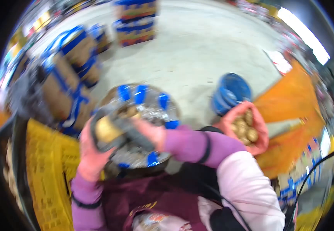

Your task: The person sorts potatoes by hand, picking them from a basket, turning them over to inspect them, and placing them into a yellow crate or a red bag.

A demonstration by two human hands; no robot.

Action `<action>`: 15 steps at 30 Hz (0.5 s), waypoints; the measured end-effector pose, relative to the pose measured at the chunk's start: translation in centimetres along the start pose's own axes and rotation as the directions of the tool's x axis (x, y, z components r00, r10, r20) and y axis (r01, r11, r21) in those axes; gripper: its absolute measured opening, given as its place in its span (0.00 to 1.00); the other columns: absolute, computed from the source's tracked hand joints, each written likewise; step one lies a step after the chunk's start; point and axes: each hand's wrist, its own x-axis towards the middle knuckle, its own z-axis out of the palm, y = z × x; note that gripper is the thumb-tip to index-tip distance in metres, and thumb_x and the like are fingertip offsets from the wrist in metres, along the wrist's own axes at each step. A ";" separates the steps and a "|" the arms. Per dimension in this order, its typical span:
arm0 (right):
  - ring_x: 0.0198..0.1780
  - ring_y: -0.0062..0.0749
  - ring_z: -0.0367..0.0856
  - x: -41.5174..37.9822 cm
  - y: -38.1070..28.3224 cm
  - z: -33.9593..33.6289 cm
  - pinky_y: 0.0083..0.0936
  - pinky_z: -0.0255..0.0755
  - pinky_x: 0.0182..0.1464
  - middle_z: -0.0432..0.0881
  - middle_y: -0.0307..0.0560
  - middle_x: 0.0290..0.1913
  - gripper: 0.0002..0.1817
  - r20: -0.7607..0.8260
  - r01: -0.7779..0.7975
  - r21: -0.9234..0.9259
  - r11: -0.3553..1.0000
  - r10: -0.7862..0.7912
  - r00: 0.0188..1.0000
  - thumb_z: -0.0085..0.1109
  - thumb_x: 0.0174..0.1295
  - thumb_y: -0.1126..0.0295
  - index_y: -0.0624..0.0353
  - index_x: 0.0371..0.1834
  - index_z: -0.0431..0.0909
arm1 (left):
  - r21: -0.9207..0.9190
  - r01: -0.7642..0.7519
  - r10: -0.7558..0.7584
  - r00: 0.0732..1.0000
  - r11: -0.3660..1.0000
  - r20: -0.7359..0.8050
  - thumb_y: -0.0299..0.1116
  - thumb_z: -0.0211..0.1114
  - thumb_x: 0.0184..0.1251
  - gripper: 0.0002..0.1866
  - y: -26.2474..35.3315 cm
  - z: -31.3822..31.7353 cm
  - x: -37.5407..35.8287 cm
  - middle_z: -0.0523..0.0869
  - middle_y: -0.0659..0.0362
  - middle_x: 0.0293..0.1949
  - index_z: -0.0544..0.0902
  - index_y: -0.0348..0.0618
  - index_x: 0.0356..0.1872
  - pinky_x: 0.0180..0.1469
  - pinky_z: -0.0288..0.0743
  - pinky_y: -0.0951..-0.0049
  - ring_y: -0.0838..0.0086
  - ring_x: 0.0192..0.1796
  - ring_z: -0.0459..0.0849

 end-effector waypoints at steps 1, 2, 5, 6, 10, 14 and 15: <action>0.27 0.26 0.82 0.3 -0.5 0.4 0.25 0.75 0.25 0.85 0.42 0.33 0.17 -0.002 -0.058 0.077 0.995 0.058 0.998 0.51 0.72 0.55 0.54 0.51 0.80 | -0.103 0.018 -0.018 1.000 0.995 0.004 0.31 0.80 0.42 0.47 0.3 0.1 0.1 0.76 0.47 0.62 0.66 0.33 0.68 0.68 0.67 0.62 0.58 0.64 0.76; 0.22 0.32 0.83 0.6 -1.3 1.1 0.28 0.74 0.19 0.86 0.48 0.31 0.16 0.022 -0.115 0.158 0.981 0.112 0.993 0.52 0.70 0.59 0.58 0.49 0.81 | -0.144 -0.002 0.003 1.000 0.990 0.009 0.27 0.78 0.45 0.47 0.7 0.1 0.1 0.75 0.48 0.64 0.64 0.33 0.70 0.70 0.65 0.64 0.60 0.66 0.74; 0.14 0.35 0.80 0.7 -1.8 1.8 0.25 0.69 0.10 0.86 0.53 0.27 0.20 0.144 0.068 -0.142 0.988 -0.048 0.988 0.50 0.70 0.58 0.66 0.44 0.81 | -0.192 -0.022 0.028 0.999 0.981 0.033 0.23 0.72 0.51 0.43 2.2 -0.6 0.1 0.72 0.48 0.67 0.63 0.35 0.72 0.70 0.63 0.65 0.60 0.68 0.71; 0.15 0.39 0.81 0.5 -2.6 2.2 0.28 0.71 0.11 0.86 0.56 0.29 0.19 0.092 0.010 -0.239 0.971 0.013 0.996 0.50 0.69 0.60 0.67 0.45 0.80 | -0.131 -0.050 0.055 0.998 0.990 0.036 0.23 0.71 0.53 0.41 2.0 -1.1 0.0 0.72 0.48 0.67 0.64 0.35 0.71 0.71 0.62 0.64 0.59 0.69 0.70; 0.20 0.47 0.83 2.2 -2.2 0.5 0.38 0.76 0.16 0.86 0.57 0.30 0.18 0.229 0.015 0.199 0.980 -0.062 0.971 0.49 0.71 0.59 0.65 0.42 0.82 | 0.247 -0.118 0.190 0.937 0.962 -0.294 0.21 0.64 0.65 0.32 3.0 -4.1 -0.6 0.70 0.48 0.70 0.66 0.35 0.71 0.73 0.59 0.63 0.61 0.71 0.68; 0.27 0.46 0.86 3.7 -1.0 -1.4 0.37 0.80 0.26 0.87 0.54 0.33 0.10 0.071 0.192 0.030 0.981 -0.194 0.978 0.53 0.67 0.68 0.60 0.41 0.83 | 0.872 0.217 0.603 0.649 0.438 -0.464 0.40 0.73 0.62 0.25 5.6 -13.5 -3.2 0.83 0.47 0.52 0.79 0.33 0.55 0.56 0.76 0.55 0.51 0.51 0.81; 0.31 0.44 0.86 3.1 -1.3 -1.3 0.35 0.80 0.31 0.87 0.51 0.34 0.09 0.080 0.407 -0.436 0.803 -0.417 0.906 0.54 0.66 0.70 0.58 0.40 0.83 | 0.896 0.269 0.713 0.543 0.353 -0.444 0.41 0.70 0.66 0.23 6.7 -15.4 -3.7 0.83 0.49 0.52 0.80 0.36 0.56 0.55 0.76 0.57 0.52 0.52 0.81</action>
